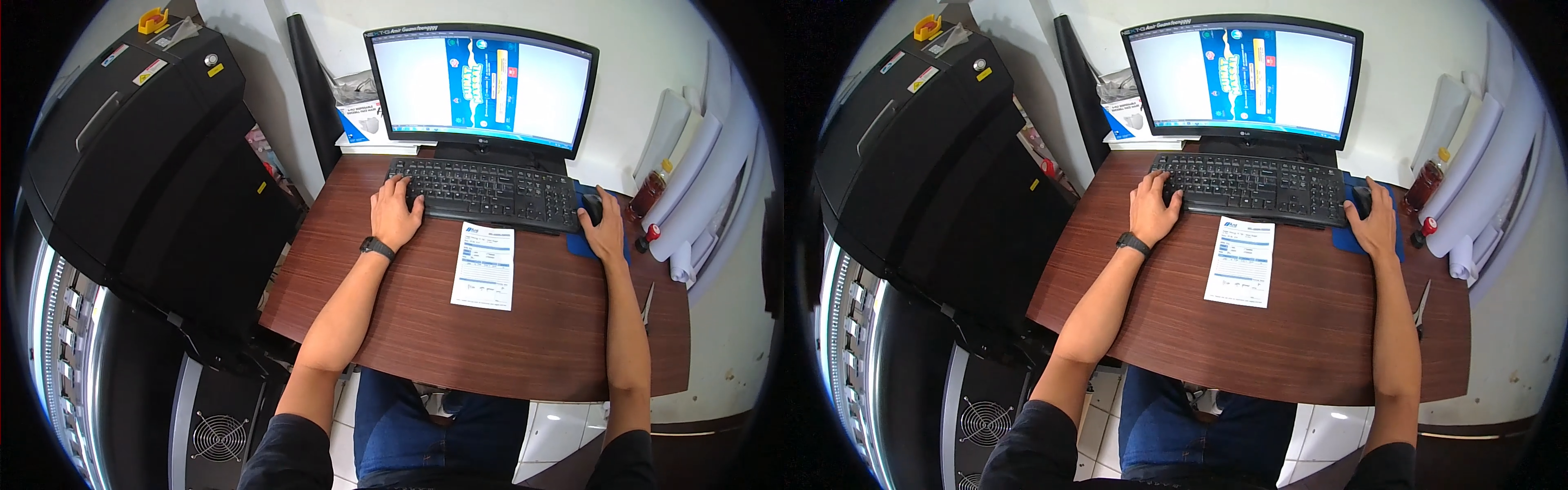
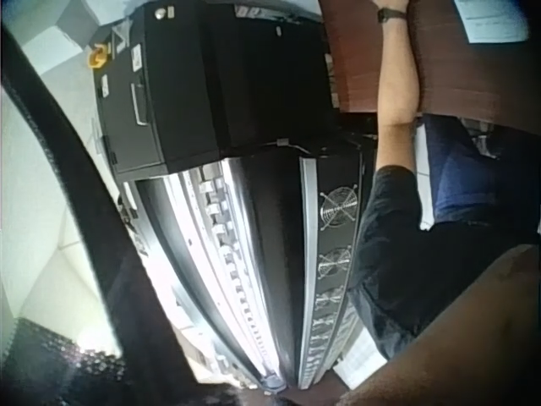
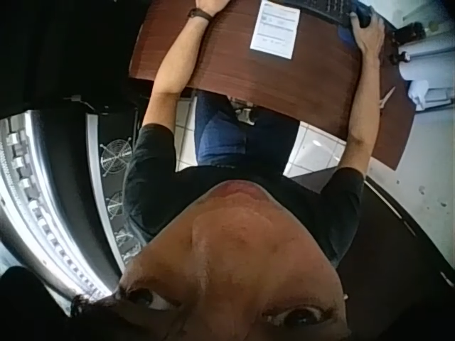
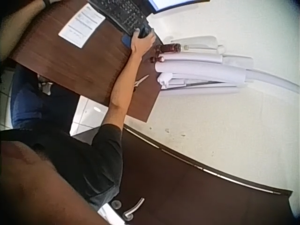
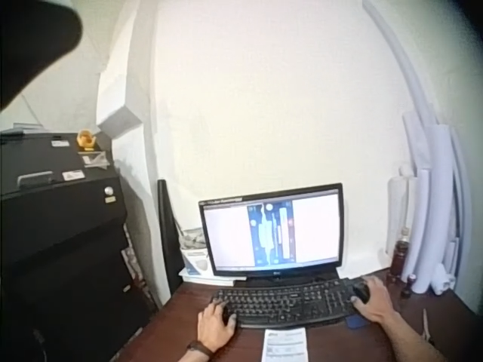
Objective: Use computer software and physical documents to process or design print orders.
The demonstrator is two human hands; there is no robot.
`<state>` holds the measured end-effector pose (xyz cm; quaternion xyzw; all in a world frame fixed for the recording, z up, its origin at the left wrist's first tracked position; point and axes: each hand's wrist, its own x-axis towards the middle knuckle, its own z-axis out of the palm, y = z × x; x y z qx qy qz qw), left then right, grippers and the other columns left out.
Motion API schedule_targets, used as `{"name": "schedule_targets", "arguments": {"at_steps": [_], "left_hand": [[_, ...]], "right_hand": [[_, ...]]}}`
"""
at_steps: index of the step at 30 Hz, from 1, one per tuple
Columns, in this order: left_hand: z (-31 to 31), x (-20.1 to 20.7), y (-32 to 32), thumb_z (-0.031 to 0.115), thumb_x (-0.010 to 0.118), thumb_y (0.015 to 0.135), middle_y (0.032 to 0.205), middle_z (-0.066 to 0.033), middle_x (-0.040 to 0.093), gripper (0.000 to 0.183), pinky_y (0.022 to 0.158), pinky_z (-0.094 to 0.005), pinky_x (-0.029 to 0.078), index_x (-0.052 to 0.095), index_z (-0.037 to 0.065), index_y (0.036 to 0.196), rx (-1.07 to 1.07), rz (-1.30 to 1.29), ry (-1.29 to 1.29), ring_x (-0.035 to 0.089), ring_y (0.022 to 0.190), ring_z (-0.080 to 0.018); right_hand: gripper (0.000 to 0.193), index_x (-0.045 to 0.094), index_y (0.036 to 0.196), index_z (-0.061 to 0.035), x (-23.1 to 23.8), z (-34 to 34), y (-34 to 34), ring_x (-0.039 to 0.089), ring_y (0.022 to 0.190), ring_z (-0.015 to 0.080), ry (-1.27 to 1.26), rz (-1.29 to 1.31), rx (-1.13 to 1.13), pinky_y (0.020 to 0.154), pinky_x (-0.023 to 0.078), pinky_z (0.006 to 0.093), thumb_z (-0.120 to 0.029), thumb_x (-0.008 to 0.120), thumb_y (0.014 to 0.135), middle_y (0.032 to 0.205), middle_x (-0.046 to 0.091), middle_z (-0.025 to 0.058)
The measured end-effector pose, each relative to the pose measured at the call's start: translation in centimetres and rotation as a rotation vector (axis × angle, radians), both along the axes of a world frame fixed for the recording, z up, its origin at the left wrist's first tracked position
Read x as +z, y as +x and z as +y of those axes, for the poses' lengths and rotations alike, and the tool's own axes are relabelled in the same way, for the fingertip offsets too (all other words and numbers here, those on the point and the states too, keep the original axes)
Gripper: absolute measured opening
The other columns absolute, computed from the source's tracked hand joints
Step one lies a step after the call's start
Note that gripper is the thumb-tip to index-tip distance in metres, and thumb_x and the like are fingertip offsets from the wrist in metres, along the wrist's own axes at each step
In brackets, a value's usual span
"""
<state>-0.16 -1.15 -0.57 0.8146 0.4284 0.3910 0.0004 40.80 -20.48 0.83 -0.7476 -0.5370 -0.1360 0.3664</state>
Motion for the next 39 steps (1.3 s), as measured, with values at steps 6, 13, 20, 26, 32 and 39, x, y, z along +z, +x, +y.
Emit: {"name": "schedule_targets", "arguments": {"at_steps": [6, 13, 20, 26, 32, 39], "left_hand": [[0.1, -0.2, -0.2, 0.028, 0.068, 0.092, 0.139, -0.0186, 0.057, 0.050, 0.106, -0.0448, 0.040, 0.061, -0.001, 0.132, -0.007, 0.006, -0.012, 0.054, 0.126, -0.0344], [0.1, 0.0, 0.0, 0.028, 0.069, 0.091, 0.138, -0.0180, 0.059, 0.049, 0.104, -0.0455, 0.042, 0.062, 0.000, 0.131, 0.003, -0.017, -0.006, 0.056, 0.126, -0.0345], [0.1, -0.1, 0.0, 0.027, 0.069, 0.091, 0.137, -0.0178, 0.059, 0.048, 0.104, -0.0457, 0.042, 0.062, 0.000, 0.130, 0.002, -0.009, -0.003, 0.056, 0.126, -0.0345], [0.3, -0.1, -0.1, 0.026, 0.069, 0.091, 0.135, -0.0171, 0.060, 0.047, 0.103, -0.0450, 0.042, 0.063, 0.000, 0.130, 0.009, -0.034, 0.002, 0.056, 0.125, -0.0342], [0.6, -0.2, -0.2, 0.021, 0.069, 0.089, 0.133, -0.0146, 0.062, 0.043, 0.101, -0.0451, 0.043, 0.063, 0.002, 0.128, 0.019, -0.093, -0.011, 0.057, 0.123, -0.0334], [0.6, -0.4, -0.3, 0.018, 0.068, 0.087, 0.130, -0.0150, 0.062, 0.043, 0.101, -0.0456, 0.043, 0.062, 0.002, 0.127, 0.018, -0.090, 0.021, 0.058, 0.121, -0.0347]], "right_hand": [[0.073, 0.048, 0.147, -0.0032, 0.3, -0.2, -0.8, 0.054, 0.128, 0.0374, -0.089, -0.080, -0.022, 0.106, 0.044, 0.0483, -0.035, 0.072, 0.086, 0.139, 0.055, 0.0206], [0.066, 0.050, 0.144, -0.0032, -0.4, 0.3, 0.4, 0.056, 0.124, 0.0391, 0.029, -0.016, -0.057, 0.105, 0.046, 0.0483, -0.029, 0.070, 0.087, 0.136, 0.056, 0.0220], [0.061, 0.054, 0.140, -0.0022, -0.7, 0.4, 0.5, 0.056, 0.123, 0.0403, 0.019, -0.041, -0.050, 0.103, 0.047, 0.0474, -0.025, 0.070, 0.087, 0.133, 0.057, 0.0225], [0.066, 0.054, 0.140, -0.0024, -0.1, 0.3, -0.3, 0.055, 0.125, 0.0386, 0.003, -0.002, -0.055, 0.105, 0.046, 0.0469, -0.033, 0.074, 0.085, 0.135, 0.057, 0.0205], [0.075, 0.053, 0.143, -0.0032, 0.1, 0.0, -0.4, 0.053, 0.129, 0.0369, -0.055, -0.045, -0.096, 0.106, 0.044, 0.0479, -0.040, 0.076, 0.081, 0.139, 0.056, 0.0194], [0.071, 0.053, 0.142, -0.0029, 0.4, 0.0, -0.8, 0.053, 0.128, 0.0375, -0.059, -0.066, -0.080, 0.105, 0.044, 0.0481, -0.037, 0.074, 0.084, 0.137, 0.056, 0.0201]]}}
